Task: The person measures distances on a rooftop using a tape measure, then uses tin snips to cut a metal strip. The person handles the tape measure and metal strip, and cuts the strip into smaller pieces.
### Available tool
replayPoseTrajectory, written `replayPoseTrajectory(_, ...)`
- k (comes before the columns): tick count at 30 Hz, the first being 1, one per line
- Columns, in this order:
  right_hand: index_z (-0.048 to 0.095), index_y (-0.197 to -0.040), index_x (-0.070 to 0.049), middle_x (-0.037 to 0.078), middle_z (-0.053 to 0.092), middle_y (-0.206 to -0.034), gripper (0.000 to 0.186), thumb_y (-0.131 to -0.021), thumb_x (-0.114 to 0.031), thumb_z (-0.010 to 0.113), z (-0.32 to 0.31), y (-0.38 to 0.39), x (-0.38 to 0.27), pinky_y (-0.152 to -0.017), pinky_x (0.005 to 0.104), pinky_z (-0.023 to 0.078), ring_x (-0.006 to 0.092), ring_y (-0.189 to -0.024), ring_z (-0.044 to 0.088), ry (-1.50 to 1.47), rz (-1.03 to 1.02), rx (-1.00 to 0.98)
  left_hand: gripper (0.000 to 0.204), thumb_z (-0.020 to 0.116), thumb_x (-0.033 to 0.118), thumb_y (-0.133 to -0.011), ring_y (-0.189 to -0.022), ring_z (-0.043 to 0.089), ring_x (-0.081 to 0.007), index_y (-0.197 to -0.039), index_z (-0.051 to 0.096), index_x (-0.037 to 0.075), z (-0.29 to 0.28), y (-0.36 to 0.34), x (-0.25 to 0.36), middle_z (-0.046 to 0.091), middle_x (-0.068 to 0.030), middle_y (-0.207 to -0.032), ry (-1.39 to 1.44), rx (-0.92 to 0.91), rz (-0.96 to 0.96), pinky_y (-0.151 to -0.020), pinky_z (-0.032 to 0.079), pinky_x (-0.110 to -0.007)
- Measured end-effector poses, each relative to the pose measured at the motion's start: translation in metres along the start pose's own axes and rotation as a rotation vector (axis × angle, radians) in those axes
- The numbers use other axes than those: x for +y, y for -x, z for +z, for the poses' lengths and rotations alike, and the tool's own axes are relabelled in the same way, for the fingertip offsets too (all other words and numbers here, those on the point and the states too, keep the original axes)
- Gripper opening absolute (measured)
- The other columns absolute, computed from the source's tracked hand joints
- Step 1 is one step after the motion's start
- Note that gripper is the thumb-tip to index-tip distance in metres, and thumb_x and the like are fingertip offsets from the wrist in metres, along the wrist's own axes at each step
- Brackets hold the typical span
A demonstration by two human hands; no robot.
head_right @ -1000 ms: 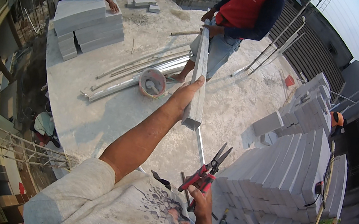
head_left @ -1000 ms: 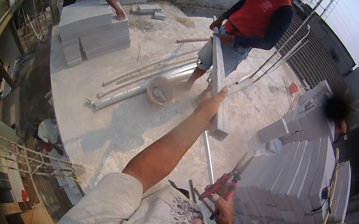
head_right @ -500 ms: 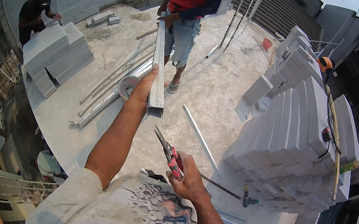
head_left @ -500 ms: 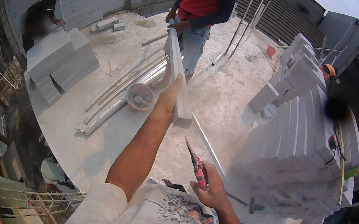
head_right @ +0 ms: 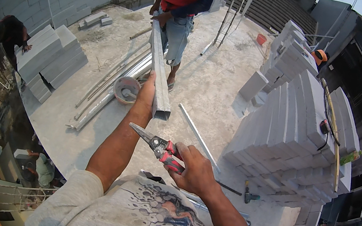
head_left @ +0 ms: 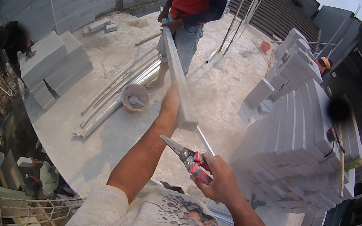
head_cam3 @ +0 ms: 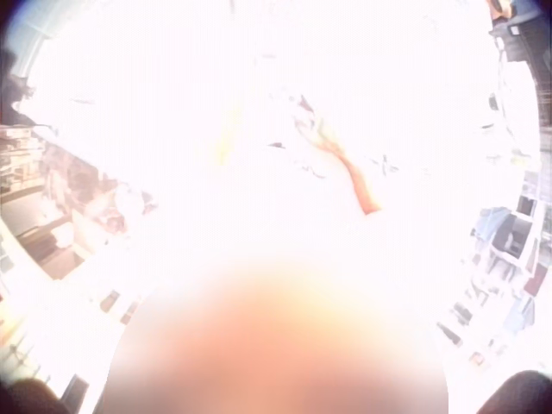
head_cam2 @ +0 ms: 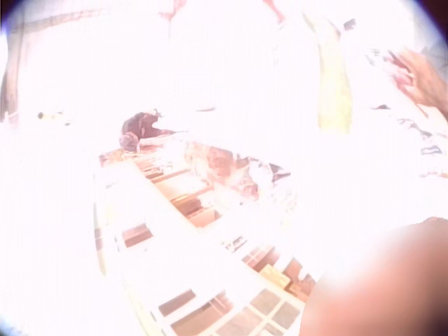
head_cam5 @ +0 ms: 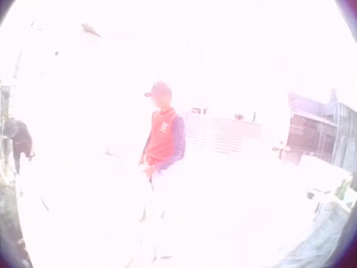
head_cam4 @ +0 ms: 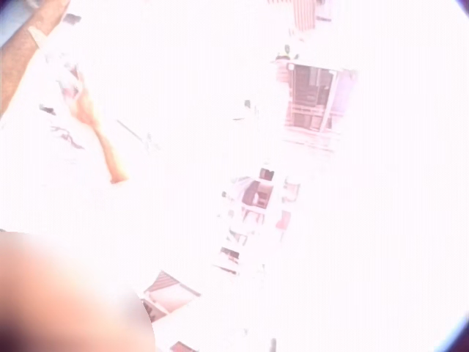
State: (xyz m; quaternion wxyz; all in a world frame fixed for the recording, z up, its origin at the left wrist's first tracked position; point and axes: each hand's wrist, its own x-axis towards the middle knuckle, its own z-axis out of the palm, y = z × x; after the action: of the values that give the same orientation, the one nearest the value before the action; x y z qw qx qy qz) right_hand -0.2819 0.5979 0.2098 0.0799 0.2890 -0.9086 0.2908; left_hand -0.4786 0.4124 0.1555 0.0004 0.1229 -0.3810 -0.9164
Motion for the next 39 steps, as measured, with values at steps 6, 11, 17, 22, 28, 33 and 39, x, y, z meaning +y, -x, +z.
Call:
replayPoseTrajectory(6, 0.053, -0.123, -0.004, 0.016, 0.059, -0.09, 0.058, -0.073, -0.02, 0.078, -0.011, -0.015, 0.008, -0.066, 0.0443, 0.051, 0.0361, -0.08, 0.063, 0.173, 0.233, 0.0, 0.053, 0.044, 0.049, -0.1, -0.083, 0.061, -0.0206, -0.127, 0.051, 0.005, -0.01, -0.01, -0.015, 0.06, -0.0095, -0.098, -0.058, 0.001, 0.011, -0.067, 0.052, -0.034)
replayPoseTrajectory(11, 0.054, -0.124, -0.002, 0.015, 0.058, -0.086, 0.065, -0.067, -0.019, 0.081, -0.018, -0.002, -0.023, -0.062, 0.0417, 0.052, 0.0327, -0.073, 0.063, 0.166, 0.116, -0.035, 0.053, 0.046, 0.048, -0.099, -0.084, 0.061, -0.0237, -0.13, 0.049, 0.004, 0.004, 0.005, -0.009, 0.059, -0.0134, -0.102, -0.03, -0.054, 0.08, -0.068, 0.054, -0.037)
replayPoseTrajectory(17, 0.054, -0.126, -0.002, 0.013, 0.058, -0.085, 0.068, -0.066, -0.018, 0.081, -0.025, -0.022, -0.049, -0.061, 0.0398, 0.052, 0.0299, -0.074, 0.064, 0.152, -0.022, -0.043, 0.065, 0.048, 0.048, -0.098, -0.114, 0.053, -0.0285, -0.142, 0.032, 0.002, 0.025, 0.018, 0.004, 0.048, -0.0179, -0.126, -0.028, -0.023, -0.006, -0.095, 0.046, -0.041)
replayPoseTrajectory(22, 0.052, -0.128, -0.003, 0.016, 0.059, -0.089, 0.067, -0.07, -0.021, 0.079, -0.024, -0.012, -0.046, -0.064, 0.0437, 0.053, 0.0341, -0.076, 0.064, 0.263, 0.286, -0.115, 0.076, 0.051, 0.045, -0.097, -0.125, 0.046, -0.0317, -0.149, 0.014, 0.002, 0.025, 0.032, -0.011, 0.037, -0.0209, -0.138, 0.005, -0.098, 0.073, -0.098, 0.045, -0.042)
replayPoseTrajectory(28, 0.052, -0.129, -0.004, 0.014, 0.058, -0.088, 0.069, -0.068, -0.021, 0.08, -0.012, 0.008, -0.034, -0.065, 0.0438, 0.052, 0.0333, -0.074, 0.063, 0.241, 0.13, -0.025, 0.077, 0.052, 0.046, -0.097, -0.125, 0.047, -0.032, -0.148, 0.015, 0.003, 0.019, 0.032, -0.004, 0.037, -0.0216, -0.139, 0.044, -0.113, 0.018, -0.099, 0.046, -0.043)
replayPoseTrajectory(33, 0.055, -0.127, -0.002, 0.016, 0.061, -0.087, 0.065, -0.069, -0.019, 0.078, -0.014, 0.009, -0.029, -0.063, 0.0445, 0.053, 0.0344, -0.078, 0.065, 0.361, 0.437, -0.101, 0.075, 0.053, 0.047, -0.096, -0.119, 0.05, -0.0306, -0.145, 0.021, 0.0, 0.019, 0.031, 0.0, 0.042, -0.0214, -0.132, 0.038, -0.074, 0.061, -0.095, 0.048, -0.041)
replayPoseTrajectory(39, 0.054, -0.129, -0.002, 0.015, 0.059, -0.085, 0.067, -0.068, -0.017, 0.077, -0.016, 0.017, -0.048, -0.062, 0.0426, 0.052, 0.0332, -0.073, 0.063, 0.257, 0.133, -0.007, 0.076, 0.053, 0.048, -0.096, -0.119, 0.05, -0.0301, -0.146, 0.02, 0.0, 0.015, 0.033, -0.004, 0.041, -0.0207, -0.134, 0.016, -0.078, 0.026, -0.096, 0.046, -0.041)
